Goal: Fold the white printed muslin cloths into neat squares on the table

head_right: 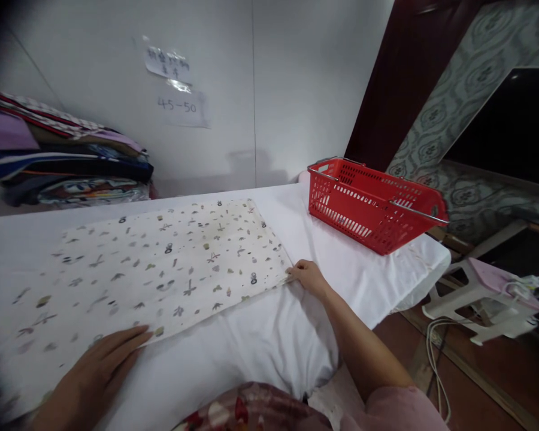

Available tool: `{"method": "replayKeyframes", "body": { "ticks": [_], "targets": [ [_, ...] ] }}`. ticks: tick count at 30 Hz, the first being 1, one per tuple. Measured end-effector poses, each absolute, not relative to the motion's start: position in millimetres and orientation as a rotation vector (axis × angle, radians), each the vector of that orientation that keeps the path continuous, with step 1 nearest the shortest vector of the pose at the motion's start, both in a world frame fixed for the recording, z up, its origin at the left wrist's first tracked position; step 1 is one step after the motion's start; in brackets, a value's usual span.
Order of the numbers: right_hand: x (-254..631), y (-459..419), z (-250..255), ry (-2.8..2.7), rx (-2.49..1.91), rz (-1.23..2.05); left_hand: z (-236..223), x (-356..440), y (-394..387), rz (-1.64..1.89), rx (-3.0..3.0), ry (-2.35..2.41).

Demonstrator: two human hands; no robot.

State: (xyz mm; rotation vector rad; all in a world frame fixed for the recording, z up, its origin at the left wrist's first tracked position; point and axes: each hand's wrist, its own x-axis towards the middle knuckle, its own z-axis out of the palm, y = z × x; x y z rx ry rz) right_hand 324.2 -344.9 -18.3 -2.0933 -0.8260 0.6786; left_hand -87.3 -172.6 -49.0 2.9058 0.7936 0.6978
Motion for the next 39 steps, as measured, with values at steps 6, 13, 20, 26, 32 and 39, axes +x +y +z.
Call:
{"method": "replayKeyframes", "body": {
  "ticks": [6,13,20,26,32,39],
  "targets": [
    [327.1,-346.2,-18.2,-0.873,-2.142,0.832,-53.2,-92.6,-170.4,0.672,2.888,0.802],
    [339.4,-344.2,-23.8,-0.960,-2.291,0.790,-63.9,-94.9,-166.3,0.656,2.888,0.792],
    [337.1,-339.7,-26.8,-0.977,-2.360,0.785,-66.0,-95.0,-166.0,0.705,2.868,0.793],
    [325.1,-338.0,-22.7,-0.955,-2.313,0.684,-75.0,-96.4,-163.0,0.744,2.913,0.819],
    [323.6,-338.7,-19.2,-0.895,-2.187,0.669,-69.9,-96.0,-164.9,0.756,2.965,0.818],
    [339.8,-350.7,-13.5,-0.791,-2.103,0.737,-53.8,-92.0,-171.6,0.761,2.946,0.793]
  ]
}}
